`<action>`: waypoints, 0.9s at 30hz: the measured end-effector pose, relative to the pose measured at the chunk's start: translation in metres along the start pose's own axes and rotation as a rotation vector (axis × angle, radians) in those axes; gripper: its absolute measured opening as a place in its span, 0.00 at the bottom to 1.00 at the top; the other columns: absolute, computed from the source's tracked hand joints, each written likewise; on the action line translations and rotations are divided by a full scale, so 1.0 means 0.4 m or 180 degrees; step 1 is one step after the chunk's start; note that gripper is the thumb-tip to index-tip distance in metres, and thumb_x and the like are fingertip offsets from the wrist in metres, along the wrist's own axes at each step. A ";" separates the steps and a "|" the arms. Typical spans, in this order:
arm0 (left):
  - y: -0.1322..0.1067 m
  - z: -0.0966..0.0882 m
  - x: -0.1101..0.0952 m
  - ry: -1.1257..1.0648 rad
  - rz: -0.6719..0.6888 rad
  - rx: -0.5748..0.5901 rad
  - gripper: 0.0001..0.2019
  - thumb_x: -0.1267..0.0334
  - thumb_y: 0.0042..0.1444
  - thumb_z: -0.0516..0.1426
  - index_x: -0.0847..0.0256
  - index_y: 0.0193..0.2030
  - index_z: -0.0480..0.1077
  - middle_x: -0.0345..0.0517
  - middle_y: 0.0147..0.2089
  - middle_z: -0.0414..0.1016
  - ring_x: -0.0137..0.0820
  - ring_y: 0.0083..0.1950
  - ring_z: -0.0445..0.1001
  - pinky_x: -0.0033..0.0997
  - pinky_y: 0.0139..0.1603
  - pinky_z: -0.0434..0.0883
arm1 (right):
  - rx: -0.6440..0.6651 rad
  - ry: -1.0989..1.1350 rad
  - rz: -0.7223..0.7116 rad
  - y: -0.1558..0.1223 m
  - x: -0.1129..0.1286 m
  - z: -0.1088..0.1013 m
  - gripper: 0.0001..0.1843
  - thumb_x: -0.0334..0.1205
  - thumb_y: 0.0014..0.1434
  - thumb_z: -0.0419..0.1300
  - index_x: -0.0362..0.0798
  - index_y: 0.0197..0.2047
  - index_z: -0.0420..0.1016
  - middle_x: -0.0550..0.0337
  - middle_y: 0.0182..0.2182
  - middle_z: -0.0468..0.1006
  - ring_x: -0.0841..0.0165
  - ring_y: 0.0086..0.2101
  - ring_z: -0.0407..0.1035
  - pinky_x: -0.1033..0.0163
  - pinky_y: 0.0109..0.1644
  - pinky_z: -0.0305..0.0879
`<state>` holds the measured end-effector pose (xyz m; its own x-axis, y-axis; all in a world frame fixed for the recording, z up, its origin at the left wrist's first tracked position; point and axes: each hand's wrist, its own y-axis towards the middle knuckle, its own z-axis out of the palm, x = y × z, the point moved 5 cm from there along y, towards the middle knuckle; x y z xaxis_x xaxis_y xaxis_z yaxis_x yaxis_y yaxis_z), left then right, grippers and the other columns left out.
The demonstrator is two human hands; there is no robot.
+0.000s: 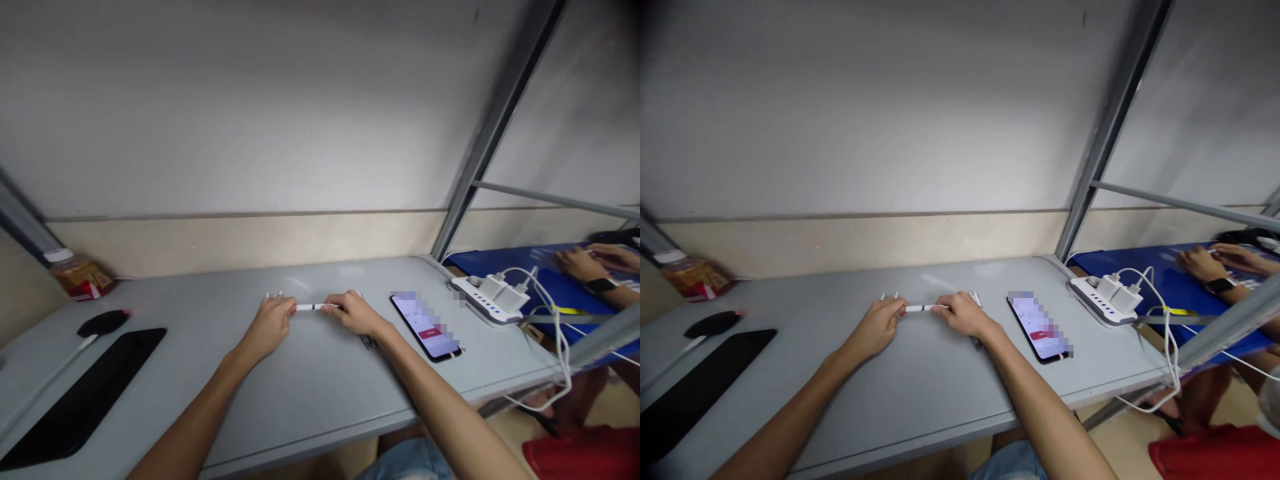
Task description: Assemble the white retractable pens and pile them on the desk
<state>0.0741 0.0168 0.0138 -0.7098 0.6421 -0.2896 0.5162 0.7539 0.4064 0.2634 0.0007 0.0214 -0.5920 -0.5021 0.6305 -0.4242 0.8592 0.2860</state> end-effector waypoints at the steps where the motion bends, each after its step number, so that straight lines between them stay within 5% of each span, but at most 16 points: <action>1: 0.000 -0.003 -0.001 -0.0018 0.0000 -0.0026 0.13 0.78 0.54 0.43 0.58 0.30 0.63 0.42 0.30 0.69 0.34 0.35 0.66 0.34 0.41 0.60 | 0.0001 0.0170 0.0063 0.001 -0.002 0.002 0.18 0.50 0.63 0.53 0.46 0.33 0.76 0.65 0.19 0.66 0.73 0.22 0.56 0.67 0.28 0.49; 5: 0.000 -0.016 -0.015 -0.0185 -0.0016 -0.0124 0.11 0.70 0.61 0.44 0.58 0.34 0.65 0.42 0.33 0.70 0.34 0.37 0.68 0.34 0.42 0.61 | -0.0166 0.1368 0.0248 0.010 -0.004 0.001 0.19 0.52 0.60 0.55 0.45 0.30 0.73 0.65 0.19 0.65 0.73 0.22 0.57 0.67 0.28 0.53; 11: -0.006 -0.017 -0.046 -0.0274 0.0045 0.0072 0.13 0.57 0.65 0.45 0.57 0.47 0.67 0.43 0.42 0.73 0.34 0.44 0.70 0.40 0.52 0.58 | -0.0932 0.3435 0.0544 0.019 -0.020 -0.032 0.14 0.49 0.56 0.61 0.46 0.37 0.71 0.57 0.35 0.75 0.68 0.35 0.70 0.65 0.37 0.65; 15: -0.007 -0.012 -0.037 -0.0257 -0.0024 0.0110 0.14 0.56 0.66 0.44 0.57 0.47 0.66 0.43 0.42 0.73 0.34 0.45 0.69 0.41 0.52 0.58 | -0.1095 0.4636 0.0789 0.016 -0.053 -0.038 0.12 0.47 0.56 0.61 0.49 0.40 0.67 0.67 0.23 0.67 0.76 0.19 0.59 0.72 0.20 0.53; 19: -0.005 -0.009 -0.026 -0.0137 -0.0087 0.0067 0.14 0.56 0.66 0.43 0.57 0.44 0.67 0.43 0.42 0.73 0.34 0.46 0.68 0.41 0.52 0.57 | -0.0997 0.5044 0.0612 0.013 -0.061 -0.046 0.18 0.42 0.59 0.60 0.60 0.51 0.63 0.72 0.19 0.57 0.79 0.15 0.45 0.75 0.17 0.36; 27: -0.001 -0.017 0.006 0.0352 -0.0460 -0.0177 0.09 0.61 0.62 0.48 0.58 0.43 0.66 0.44 0.40 0.73 0.36 0.45 0.69 0.38 0.46 0.58 | -0.0997 0.4989 0.0518 0.009 -0.055 -0.051 0.18 0.42 0.60 0.59 0.62 0.52 0.61 0.72 0.20 0.53 0.79 0.16 0.41 0.74 0.17 0.34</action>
<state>0.0690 0.0170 0.0186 -0.8247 0.5060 -0.2526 0.3798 0.8265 0.4156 0.2890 0.0170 0.0234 0.7207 0.0137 0.6931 -0.1631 0.9751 0.1504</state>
